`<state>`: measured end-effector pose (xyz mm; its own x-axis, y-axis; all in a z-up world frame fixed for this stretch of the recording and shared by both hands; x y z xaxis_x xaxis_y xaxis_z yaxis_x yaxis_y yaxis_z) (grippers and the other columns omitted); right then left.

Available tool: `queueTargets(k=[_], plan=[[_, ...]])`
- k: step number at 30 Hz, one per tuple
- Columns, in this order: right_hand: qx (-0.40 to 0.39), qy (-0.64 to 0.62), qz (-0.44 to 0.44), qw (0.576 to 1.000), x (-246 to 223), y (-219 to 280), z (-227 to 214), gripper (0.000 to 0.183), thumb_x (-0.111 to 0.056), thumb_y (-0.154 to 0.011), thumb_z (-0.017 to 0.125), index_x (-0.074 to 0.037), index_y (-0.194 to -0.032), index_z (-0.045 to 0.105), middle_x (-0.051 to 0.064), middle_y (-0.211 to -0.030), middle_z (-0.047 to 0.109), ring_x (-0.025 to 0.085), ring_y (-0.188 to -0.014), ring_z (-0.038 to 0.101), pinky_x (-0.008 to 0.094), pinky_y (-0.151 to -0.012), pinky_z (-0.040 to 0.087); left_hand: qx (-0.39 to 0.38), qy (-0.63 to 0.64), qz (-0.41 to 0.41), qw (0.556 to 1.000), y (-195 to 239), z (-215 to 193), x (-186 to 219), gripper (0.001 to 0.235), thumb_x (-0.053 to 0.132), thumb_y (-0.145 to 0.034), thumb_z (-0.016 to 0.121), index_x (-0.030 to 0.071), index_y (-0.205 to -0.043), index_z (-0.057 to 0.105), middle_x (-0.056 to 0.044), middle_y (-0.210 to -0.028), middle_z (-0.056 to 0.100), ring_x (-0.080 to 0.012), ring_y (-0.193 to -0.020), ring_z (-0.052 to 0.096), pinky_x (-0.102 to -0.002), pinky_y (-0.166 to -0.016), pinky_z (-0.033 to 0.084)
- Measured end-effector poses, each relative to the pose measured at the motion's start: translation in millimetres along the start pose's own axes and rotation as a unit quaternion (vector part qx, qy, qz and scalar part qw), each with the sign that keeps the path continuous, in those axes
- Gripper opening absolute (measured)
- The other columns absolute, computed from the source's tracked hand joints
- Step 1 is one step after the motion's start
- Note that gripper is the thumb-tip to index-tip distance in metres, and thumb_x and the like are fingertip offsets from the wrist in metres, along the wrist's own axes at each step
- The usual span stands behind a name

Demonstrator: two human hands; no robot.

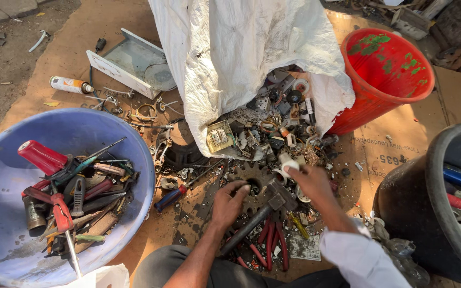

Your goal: The person sits on the ground and uses a hammer to repeatedly strike a metal gear and other small electronic components on a cardboard surface. The person breaks apart the items and occasionally picks up pieces to reposition them for further striking.

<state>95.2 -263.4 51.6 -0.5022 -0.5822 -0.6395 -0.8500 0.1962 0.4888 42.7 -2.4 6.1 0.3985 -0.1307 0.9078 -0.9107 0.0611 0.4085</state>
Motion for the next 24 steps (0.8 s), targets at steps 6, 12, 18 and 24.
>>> queueTargets(k=[6,12,18,24], plan=[[-0.169,-0.361,0.125,0.908,41,96,95,0.044,-0.045,-0.099,0.058,-0.002,-0.098,0.067,0.002,-0.055,0.049,0.015,-0.048,0.042,0.033,-0.049,0.046,-0.191,0.195,0.039,0.961,42,20,8,0.052,0.024,-0.094,0.074,0.005,-0.14,0.062,-0.014,-0.119,0.076,-0.0162,-0.101,0.072,-0.03,-0.089,0.06],[-0.071,-0.279,0.045,0.957,65,102,115,0.043,-0.039,-0.1,0.064,0.003,-0.102,0.07,0.004,-0.065,0.055,0.015,-0.054,0.05,0.034,-0.05,0.045,0.053,-0.137,0.011,0.989,37,-28,5,0.061,0.012,-0.079,0.081,0.014,-0.137,0.062,-0.011,-0.123,0.068,-0.0276,-0.105,0.071,-0.04,-0.091,0.058],[-0.113,-0.282,0.172,0.937,64,115,149,0.036,-0.032,-0.098,0.065,-0.003,-0.117,0.058,0.014,-0.09,0.068,0.025,-0.073,0.071,0.041,-0.066,0.062,0.063,-0.28,0.086,0.954,34,-24,-1,0.054,0.004,-0.077,0.075,0.009,-0.129,0.063,-0.017,-0.124,0.065,-0.0384,-0.109,0.067,-0.048,-0.096,0.054],[-0.143,-0.458,0.146,0.865,35,112,154,0.026,-0.014,-0.096,0.056,0.001,-0.111,0.04,0.025,-0.091,0.067,0.045,-0.074,0.076,0.052,-0.067,0.067,0.166,-0.278,0.057,0.944,25,-31,2,0.047,0.014,-0.082,0.075,0.004,-0.125,0.061,-0.021,-0.118,0.064,-0.0403,-0.101,0.068,-0.051,-0.086,0.056]])
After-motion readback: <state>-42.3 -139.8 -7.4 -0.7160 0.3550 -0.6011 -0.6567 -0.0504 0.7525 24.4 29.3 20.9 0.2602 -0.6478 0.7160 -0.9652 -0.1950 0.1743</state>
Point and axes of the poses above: each hand's wrist, its own y-axis away from the middle knuckle, its own z-axis out of the palm, x = y × z, the point moved 3 cm from there along -y, towards the middle knuckle
